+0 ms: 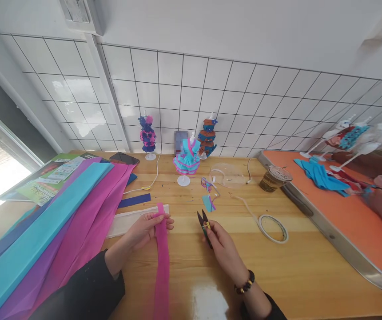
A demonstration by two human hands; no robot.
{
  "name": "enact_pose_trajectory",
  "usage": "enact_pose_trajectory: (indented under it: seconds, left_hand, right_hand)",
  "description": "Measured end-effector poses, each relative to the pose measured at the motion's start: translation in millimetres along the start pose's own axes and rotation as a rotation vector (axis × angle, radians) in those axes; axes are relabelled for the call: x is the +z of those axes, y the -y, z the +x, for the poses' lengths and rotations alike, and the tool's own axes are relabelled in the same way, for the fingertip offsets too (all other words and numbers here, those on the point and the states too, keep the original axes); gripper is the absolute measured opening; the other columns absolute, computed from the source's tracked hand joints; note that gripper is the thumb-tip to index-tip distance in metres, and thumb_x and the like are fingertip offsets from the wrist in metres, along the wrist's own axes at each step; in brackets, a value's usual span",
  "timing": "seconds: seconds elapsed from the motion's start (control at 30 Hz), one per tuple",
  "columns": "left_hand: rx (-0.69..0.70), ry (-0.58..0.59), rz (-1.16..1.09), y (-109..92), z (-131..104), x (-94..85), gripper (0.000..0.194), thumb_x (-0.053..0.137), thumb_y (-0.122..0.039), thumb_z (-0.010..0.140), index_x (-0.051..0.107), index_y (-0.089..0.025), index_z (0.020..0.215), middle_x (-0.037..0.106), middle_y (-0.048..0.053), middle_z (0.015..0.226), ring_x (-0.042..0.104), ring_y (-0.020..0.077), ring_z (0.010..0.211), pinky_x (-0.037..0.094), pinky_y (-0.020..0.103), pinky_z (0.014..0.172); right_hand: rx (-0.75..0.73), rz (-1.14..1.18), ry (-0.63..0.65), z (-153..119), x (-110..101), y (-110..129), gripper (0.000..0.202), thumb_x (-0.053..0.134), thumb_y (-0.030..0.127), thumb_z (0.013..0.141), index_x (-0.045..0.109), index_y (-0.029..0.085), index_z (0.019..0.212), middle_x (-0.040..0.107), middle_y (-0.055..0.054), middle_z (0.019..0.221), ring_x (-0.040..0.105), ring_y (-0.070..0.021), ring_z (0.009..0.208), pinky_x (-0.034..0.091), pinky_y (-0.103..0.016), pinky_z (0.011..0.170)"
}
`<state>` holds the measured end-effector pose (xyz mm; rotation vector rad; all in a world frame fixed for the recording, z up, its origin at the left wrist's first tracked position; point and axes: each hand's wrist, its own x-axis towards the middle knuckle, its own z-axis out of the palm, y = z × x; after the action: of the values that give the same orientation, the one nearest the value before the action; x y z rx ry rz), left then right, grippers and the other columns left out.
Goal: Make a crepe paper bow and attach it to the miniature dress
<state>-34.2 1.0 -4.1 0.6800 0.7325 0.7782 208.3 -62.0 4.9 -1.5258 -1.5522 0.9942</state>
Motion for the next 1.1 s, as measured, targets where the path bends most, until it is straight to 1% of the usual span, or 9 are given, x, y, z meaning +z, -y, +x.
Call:
enact_pose_trajectory:
  seconds: [0.1,0.23,0.4,0.47,0.57,0.7,0.83,1.0,1.1]
  left_hand:
    - [-0.023,-0.003,-0.034,1.1,0.3,0.8,0.030,0.065,-0.026,0.070,0.059,-0.009,0.094,0.067,0.015,0.087,0.064,0.0222,0.077,0.047,0.036,0.074]
    - [-0.023,0.008,-0.033,-0.3,-1.8,5.4,0.036,0.066,-0.022,0.069,0.052,-0.011,0.100,0.068,0.014,0.084,0.065,0.0217,0.075,0.047,0.037,0.075]
    - [0.018,-0.051,0.013,-2.5,-0.8,6.7,0.024,0.067,-0.024,0.066,0.053,-0.012,0.082,0.068,0.013,0.079,0.065,0.0221,0.072,0.047,0.036,0.070]
    - [0.033,-0.064,0.056,-2.2,1.4,3.9,0.021,0.066,-0.026,0.066,0.055,-0.012,0.078,0.068,0.012,0.080,0.064,0.0210,0.072,0.046,0.033,0.066]
    - [0.071,-0.054,0.093,-0.8,4.2,-1.0,0.019,0.065,-0.027,0.067,0.059,-0.012,0.076,0.067,0.008,0.076,0.061,0.0158,0.067,0.044,0.025,0.061]
    - [0.121,-0.040,0.022,0.2,4.6,-2.7,0.016,0.068,-0.025,0.065,0.061,-0.012,0.069,0.062,0.002,0.063,0.056,0.0099,0.056,0.041,0.021,0.057]
    - [0.112,-0.036,0.000,0.6,3.8,-2.1,0.019,0.070,-0.026,0.064,0.063,-0.011,0.072,0.063,0.004,0.064,0.057,0.0122,0.058,0.042,0.023,0.058]
    - [0.100,-0.027,-0.003,2.7,5.1,-4.3,0.019,0.072,-0.024,0.062,0.065,-0.010,0.072,0.065,0.005,0.067,0.059,0.0129,0.061,0.044,0.025,0.062]
    - [0.105,-0.048,0.000,3.5,5.5,-4.3,0.022,0.074,-0.023,0.059,0.065,-0.010,0.075,0.067,0.007,0.073,0.061,0.0151,0.066,0.045,0.026,0.065]
  right_hand:
    - [0.102,0.223,0.084,8.8,21.9,20.2,0.035,0.034,0.044,0.086,0.050,0.017,0.101,0.048,0.001,0.067,0.045,-0.0111,0.053,0.035,-0.022,0.048]
    - [0.104,0.261,0.131,20.9,46.6,32.4,0.040,0.032,0.050,0.085,0.052,0.016,0.093,0.040,0.003,0.062,0.037,-0.0092,0.049,0.030,-0.022,0.046]
    - [0.042,0.229,0.133,25.5,68.9,26.4,0.037,0.032,0.050,0.085,0.050,0.018,0.087,0.038,0.004,0.059,0.036,-0.0104,0.049,0.031,-0.022,0.045]
    - [0.013,0.191,0.113,23.9,72.7,24.8,0.036,0.030,0.048,0.087,0.050,0.018,0.085,0.040,0.004,0.060,0.038,-0.0110,0.051,0.033,-0.023,0.046]
    - [-0.034,0.102,0.098,20.8,74.5,26.9,0.034,0.030,0.044,0.088,0.051,0.019,0.087,0.045,0.002,0.061,0.045,-0.0132,0.057,0.036,-0.024,0.052]
    - [-0.094,0.024,0.098,18.4,76.0,31.5,0.030,0.030,0.039,0.090,0.053,0.019,0.090,0.054,-0.001,0.071,0.052,-0.0156,0.072,0.039,-0.026,0.065]
    - [-0.125,0.007,0.128,17.4,79.3,32.1,0.029,0.029,0.036,0.090,0.052,0.019,0.092,0.059,-0.004,0.084,0.053,-0.0157,0.080,0.039,-0.027,0.073]
    - [-0.119,-0.002,0.128,17.3,81.8,32.7,0.030,0.028,0.037,0.091,0.052,0.018,0.091,0.060,-0.004,0.084,0.054,-0.0158,0.078,0.040,-0.027,0.073]
    - [-0.118,-0.001,0.125,17.3,81.9,34.4,0.030,0.028,0.037,0.091,0.052,0.018,0.092,0.060,-0.005,0.086,0.054,-0.0162,0.079,0.040,-0.027,0.073]
